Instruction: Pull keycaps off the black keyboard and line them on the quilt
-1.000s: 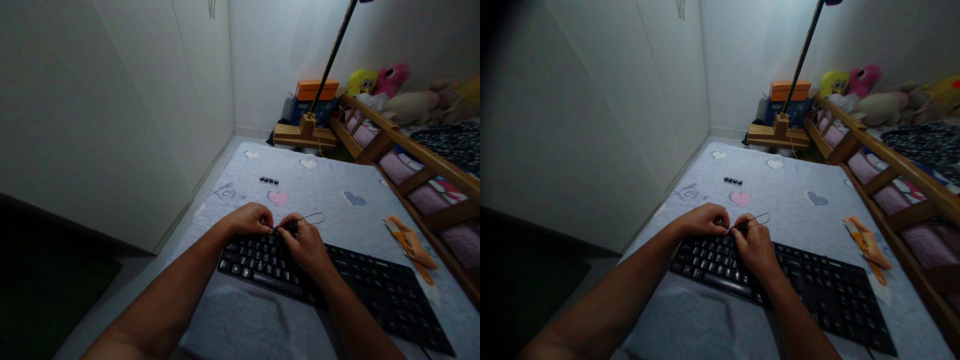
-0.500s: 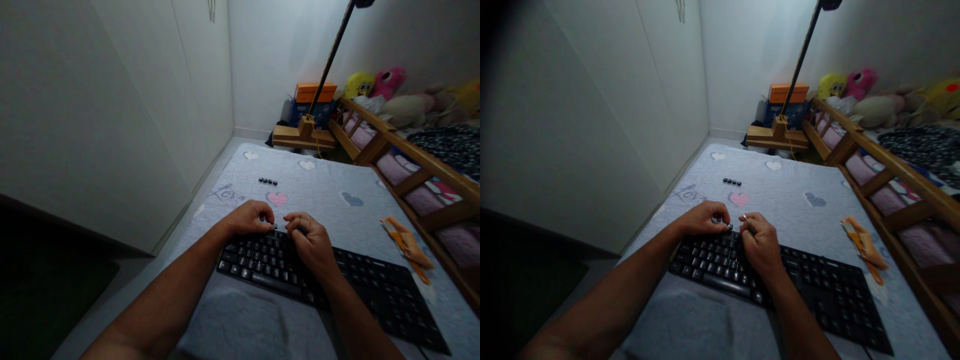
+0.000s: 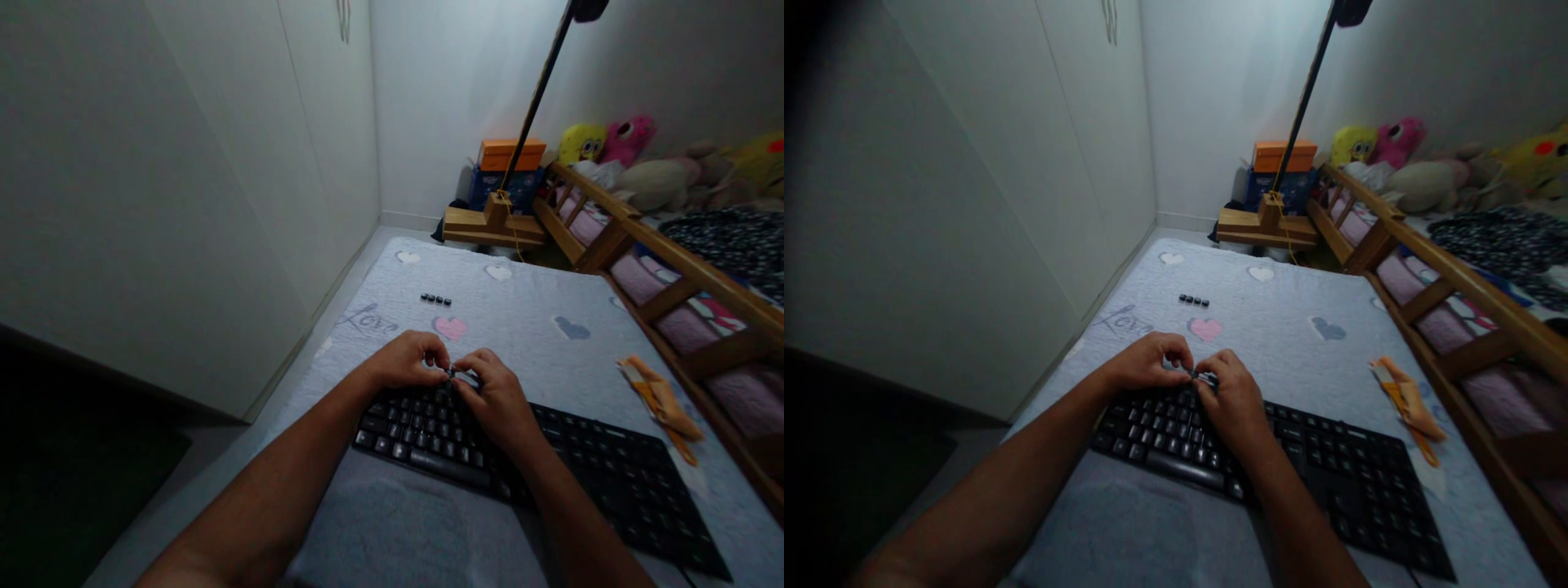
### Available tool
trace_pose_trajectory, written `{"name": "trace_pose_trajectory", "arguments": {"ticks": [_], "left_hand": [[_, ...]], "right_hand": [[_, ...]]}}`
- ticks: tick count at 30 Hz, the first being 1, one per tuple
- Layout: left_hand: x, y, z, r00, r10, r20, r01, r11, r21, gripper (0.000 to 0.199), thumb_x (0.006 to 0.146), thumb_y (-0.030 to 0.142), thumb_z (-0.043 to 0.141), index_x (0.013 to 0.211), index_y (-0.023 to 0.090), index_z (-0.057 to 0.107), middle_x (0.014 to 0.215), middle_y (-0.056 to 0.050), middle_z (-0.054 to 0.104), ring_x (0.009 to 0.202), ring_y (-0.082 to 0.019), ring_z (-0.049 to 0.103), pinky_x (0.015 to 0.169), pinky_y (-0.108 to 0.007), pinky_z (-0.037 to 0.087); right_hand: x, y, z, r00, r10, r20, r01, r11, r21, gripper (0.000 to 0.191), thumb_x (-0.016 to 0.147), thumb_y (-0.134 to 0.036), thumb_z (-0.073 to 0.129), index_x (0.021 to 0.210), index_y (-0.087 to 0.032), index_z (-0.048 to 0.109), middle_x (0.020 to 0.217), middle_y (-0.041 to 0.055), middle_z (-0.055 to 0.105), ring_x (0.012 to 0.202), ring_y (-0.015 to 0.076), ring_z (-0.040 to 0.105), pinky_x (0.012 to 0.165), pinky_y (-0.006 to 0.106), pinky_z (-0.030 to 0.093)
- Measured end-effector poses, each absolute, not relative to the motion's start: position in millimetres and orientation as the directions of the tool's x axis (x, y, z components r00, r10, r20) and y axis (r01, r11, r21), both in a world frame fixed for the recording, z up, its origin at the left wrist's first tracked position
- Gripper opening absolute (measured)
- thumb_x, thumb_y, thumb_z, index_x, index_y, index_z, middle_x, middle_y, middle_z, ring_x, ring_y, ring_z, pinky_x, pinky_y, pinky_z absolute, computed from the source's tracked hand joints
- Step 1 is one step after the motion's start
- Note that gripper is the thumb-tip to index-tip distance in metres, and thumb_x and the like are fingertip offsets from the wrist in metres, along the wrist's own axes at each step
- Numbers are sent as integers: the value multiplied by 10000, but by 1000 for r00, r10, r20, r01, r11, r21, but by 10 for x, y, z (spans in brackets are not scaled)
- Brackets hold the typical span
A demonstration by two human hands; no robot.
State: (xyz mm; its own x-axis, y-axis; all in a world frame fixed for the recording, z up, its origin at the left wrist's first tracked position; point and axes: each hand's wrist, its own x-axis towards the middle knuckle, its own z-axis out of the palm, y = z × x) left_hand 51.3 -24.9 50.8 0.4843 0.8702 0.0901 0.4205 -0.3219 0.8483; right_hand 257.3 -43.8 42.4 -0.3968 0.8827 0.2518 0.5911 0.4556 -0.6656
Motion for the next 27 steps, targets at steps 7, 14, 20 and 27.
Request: {"name": "trace_pose_trajectory", "arguments": {"ticks": [7, 14, 20, 27], "left_hand": [[416, -196, 518, 414, 901, 126, 419, -312, 853, 194, 759, 293, 721, 884, 145, 709, 886, -48, 692, 798, -151, 593, 765, -277, 476], [135, 4, 233, 139, 989, 56, 521, -121, 845, 206, 806, 311, 617, 870, 137, 708, 800, -47, 689, 741, -162, 595, 700, -279, 472], [107, 92, 57, -38, 984, 177, 654, -109, 748, 166, 824, 261, 584, 803, 154, 709, 760, -40, 686, 729, -164, 610, 735, -277, 484], [106, 135, 38, -17, 974, 224, 726, -142, 673, 133, 825, 208, 586, 813, 154, 708, 789, -46, 694, 727, -164, 610, 762, -281, 482]], "right_hand": [[2676, -255, 508, -409, 878, 251, 627, 470, -622, 82, 819, -189, 644, 871, -221, 699, 916, 43, 675, 875, 202, 651, 814, 330, 495], [2772, 419, 595, -317, 939, 136, 727, 333, -601, 75, 764, -224, 679, 816, -214, 733, 840, 21, 741, 752, 178, 650, 745, 294, 479], [2572, 912, 477, -291, 953, 82, 784, 287, -551, 76, 748, -167, 686, 787, -200, 743, 782, 20, 760, 717, 162, 654, 671, 252, 452], [2348, 1208, 363, -176, 982, 70, 850, 188, -492, 124, 797, -155, 683, 880, -184, 771, 899, 69, 783, 829, 178, 692, 718, 249, 457]]}}
